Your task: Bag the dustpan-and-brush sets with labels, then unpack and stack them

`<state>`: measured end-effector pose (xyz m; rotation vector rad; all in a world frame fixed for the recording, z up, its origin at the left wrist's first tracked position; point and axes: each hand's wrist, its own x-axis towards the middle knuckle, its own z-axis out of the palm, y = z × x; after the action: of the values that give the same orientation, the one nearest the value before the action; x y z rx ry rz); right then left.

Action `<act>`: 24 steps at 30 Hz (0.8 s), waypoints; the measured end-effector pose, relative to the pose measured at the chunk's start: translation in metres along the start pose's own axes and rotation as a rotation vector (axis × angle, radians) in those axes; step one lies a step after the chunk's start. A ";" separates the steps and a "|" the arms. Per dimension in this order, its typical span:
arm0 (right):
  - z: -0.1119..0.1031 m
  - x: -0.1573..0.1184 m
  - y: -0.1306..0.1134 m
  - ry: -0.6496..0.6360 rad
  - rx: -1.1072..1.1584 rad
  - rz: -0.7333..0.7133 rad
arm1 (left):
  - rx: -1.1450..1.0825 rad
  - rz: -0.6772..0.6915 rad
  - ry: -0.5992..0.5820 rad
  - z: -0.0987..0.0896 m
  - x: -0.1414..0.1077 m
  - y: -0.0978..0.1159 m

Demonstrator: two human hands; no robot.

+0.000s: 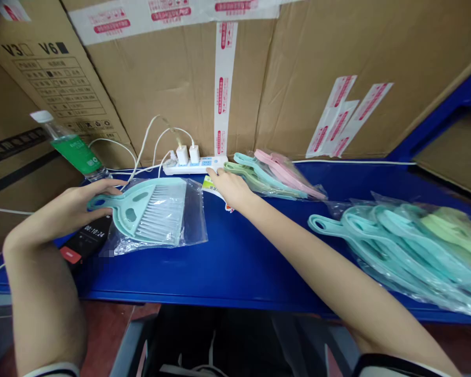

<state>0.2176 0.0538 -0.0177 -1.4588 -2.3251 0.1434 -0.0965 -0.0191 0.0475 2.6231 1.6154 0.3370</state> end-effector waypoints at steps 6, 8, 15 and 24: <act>-0.009 -0.018 -0.020 0.137 -0.072 -0.147 | -0.051 -0.004 0.004 0.004 -0.001 -0.004; -0.016 -0.029 -0.013 0.158 -0.099 -0.170 | -0.071 0.034 0.029 0.007 0.000 -0.006; -0.016 -0.020 0.038 0.120 -0.192 -0.223 | -0.082 0.102 0.026 0.012 0.004 -0.003; 0.008 -0.016 0.088 0.181 -0.212 -0.023 | -0.100 0.166 -0.013 0.018 0.013 0.007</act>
<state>0.2949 0.0807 -0.0543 -1.4740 -2.2630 -0.2394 -0.0810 -0.0097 0.0335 2.6827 1.3421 0.3959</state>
